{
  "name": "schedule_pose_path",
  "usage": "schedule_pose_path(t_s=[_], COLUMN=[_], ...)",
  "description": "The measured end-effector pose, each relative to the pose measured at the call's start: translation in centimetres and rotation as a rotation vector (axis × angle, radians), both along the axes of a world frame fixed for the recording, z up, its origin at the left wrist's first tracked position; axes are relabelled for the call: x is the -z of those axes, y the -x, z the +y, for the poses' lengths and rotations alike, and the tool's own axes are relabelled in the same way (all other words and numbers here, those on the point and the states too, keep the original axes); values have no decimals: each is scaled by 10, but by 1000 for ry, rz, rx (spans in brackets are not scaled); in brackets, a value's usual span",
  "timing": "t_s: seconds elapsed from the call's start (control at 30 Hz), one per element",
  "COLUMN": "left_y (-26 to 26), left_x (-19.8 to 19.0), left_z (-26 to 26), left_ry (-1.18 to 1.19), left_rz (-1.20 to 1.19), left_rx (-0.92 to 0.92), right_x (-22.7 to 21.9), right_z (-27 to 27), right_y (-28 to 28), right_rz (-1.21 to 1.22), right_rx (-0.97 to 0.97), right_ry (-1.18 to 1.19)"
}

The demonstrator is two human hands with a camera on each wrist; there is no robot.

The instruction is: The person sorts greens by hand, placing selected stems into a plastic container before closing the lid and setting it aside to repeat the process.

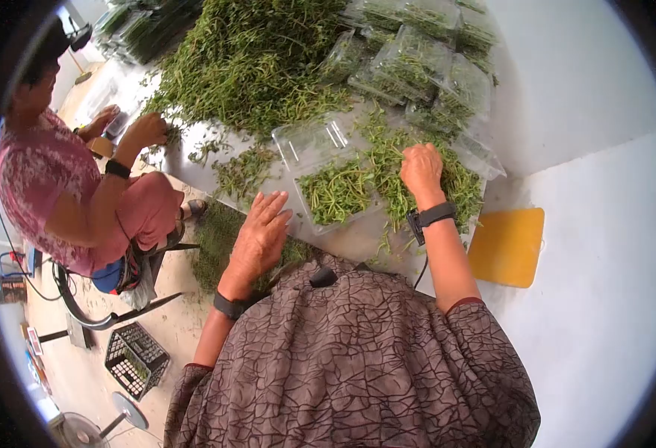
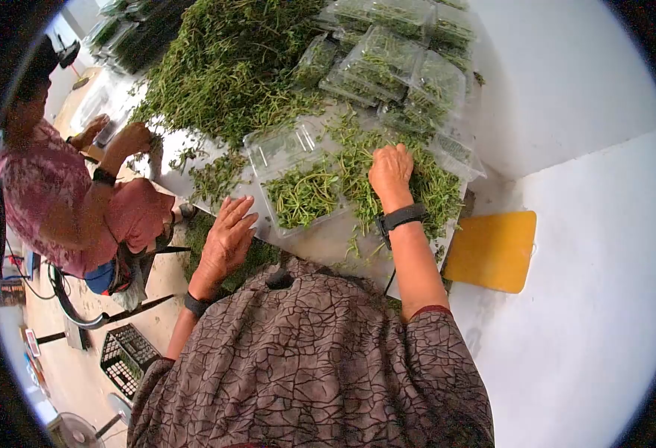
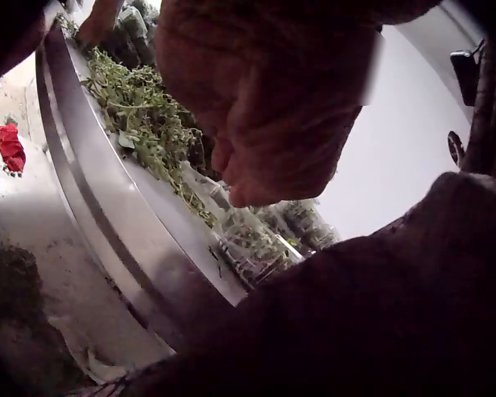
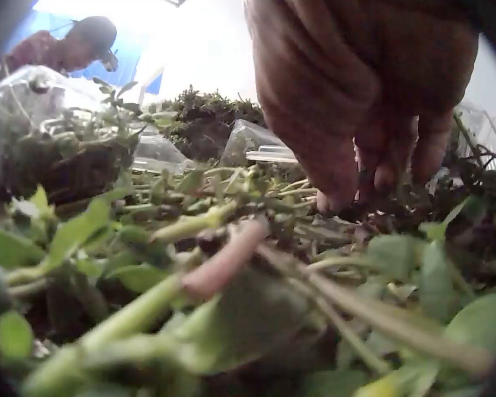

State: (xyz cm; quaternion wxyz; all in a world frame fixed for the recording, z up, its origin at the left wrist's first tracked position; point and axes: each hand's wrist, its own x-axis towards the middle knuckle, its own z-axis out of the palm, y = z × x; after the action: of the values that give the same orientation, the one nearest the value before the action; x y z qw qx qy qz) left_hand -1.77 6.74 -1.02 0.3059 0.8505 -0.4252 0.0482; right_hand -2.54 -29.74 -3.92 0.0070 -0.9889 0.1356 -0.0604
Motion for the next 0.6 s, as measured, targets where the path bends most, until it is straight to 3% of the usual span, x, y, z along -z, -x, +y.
schedule_pose_path(t_s=[0.1,0.2,0.27,0.3,0.4,0.6], left_y=[3,5,5,5,3,1], left_x=[-2,1,5,5,4,-6], left_z=[4,14,19,20,20,15], left_ry=[-2,55,92,93,124,159], left_rz=[1,13,26,30,31,32], left_rx=[-21,-67,-99,-110,-118,-106], right_x=[-23,-49,-59,-66,-90,-125], right_z=[2,1,-4,-5,4,42], right_y=[3,15,18,19,25,30], right_rz=[-76,-268,-532,-527,-568,-594], right_rx=[19,22,-3,-14,138,35], right_ry=[-55,-12,-17,-19,-543,-794])
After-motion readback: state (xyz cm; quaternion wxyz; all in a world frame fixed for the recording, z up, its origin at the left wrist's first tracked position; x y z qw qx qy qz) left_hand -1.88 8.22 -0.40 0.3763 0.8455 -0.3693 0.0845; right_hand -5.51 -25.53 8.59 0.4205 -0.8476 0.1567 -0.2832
